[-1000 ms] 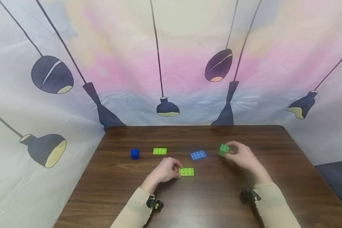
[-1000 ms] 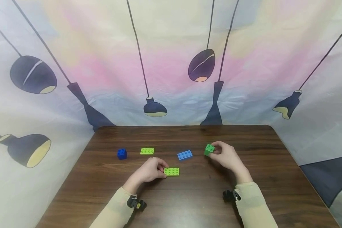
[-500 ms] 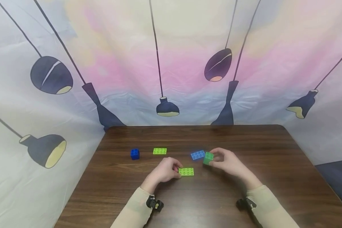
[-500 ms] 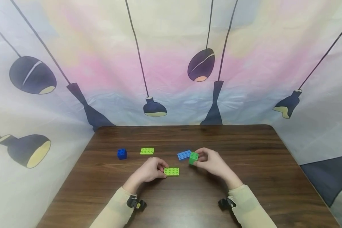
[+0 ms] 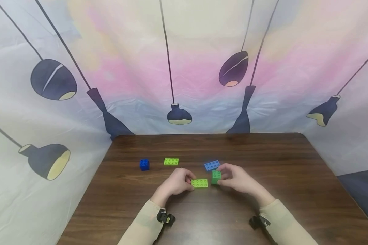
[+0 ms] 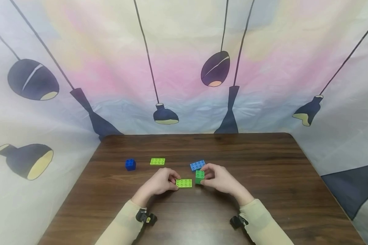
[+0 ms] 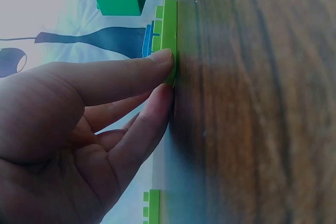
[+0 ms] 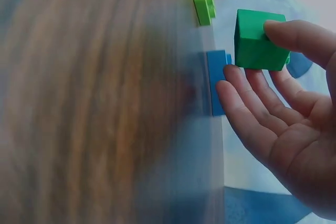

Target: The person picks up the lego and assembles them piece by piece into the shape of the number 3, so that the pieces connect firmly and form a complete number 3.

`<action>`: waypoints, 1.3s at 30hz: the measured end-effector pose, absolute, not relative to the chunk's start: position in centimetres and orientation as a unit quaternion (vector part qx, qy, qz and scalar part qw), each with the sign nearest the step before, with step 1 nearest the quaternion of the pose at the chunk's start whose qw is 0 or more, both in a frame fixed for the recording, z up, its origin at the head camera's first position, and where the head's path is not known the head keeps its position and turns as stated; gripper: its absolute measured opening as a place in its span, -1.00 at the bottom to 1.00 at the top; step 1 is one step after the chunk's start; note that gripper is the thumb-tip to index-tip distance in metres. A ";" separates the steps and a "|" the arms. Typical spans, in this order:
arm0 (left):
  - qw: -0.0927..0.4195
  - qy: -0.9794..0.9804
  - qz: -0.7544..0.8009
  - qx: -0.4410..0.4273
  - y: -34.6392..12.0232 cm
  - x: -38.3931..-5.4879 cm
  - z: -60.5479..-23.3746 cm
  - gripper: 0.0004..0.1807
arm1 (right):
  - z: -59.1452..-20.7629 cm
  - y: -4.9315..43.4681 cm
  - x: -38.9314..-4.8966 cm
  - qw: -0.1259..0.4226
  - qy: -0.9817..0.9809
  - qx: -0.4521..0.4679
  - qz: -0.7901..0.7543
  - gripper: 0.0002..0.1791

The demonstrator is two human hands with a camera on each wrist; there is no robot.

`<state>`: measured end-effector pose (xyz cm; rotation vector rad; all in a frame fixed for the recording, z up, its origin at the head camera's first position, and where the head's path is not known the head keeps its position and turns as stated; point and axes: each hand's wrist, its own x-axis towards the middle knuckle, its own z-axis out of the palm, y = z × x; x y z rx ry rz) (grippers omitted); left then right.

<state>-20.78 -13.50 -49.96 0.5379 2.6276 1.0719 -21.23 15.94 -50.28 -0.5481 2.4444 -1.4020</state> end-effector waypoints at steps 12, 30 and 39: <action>0.132 0.900 0.373 0.183 -12.9 -20.4 -50.6 -0.71 | -51.0 12.9 -20.9 0.147 0.831 -0.223 -0.488 -0.58; 0.124 0.902 0.369 0.188 -13.4 -20.8 -50.1 -0.71 | -50.5 12.1 -21.7 0.156 0.831 -0.240 -0.477 -0.61; 0.126 0.903 0.365 0.188 -13.3 -20.9 -50.0 -0.72 | -50.8 11.9 -21.8 0.150 0.833 -0.240 -0.476 -0.61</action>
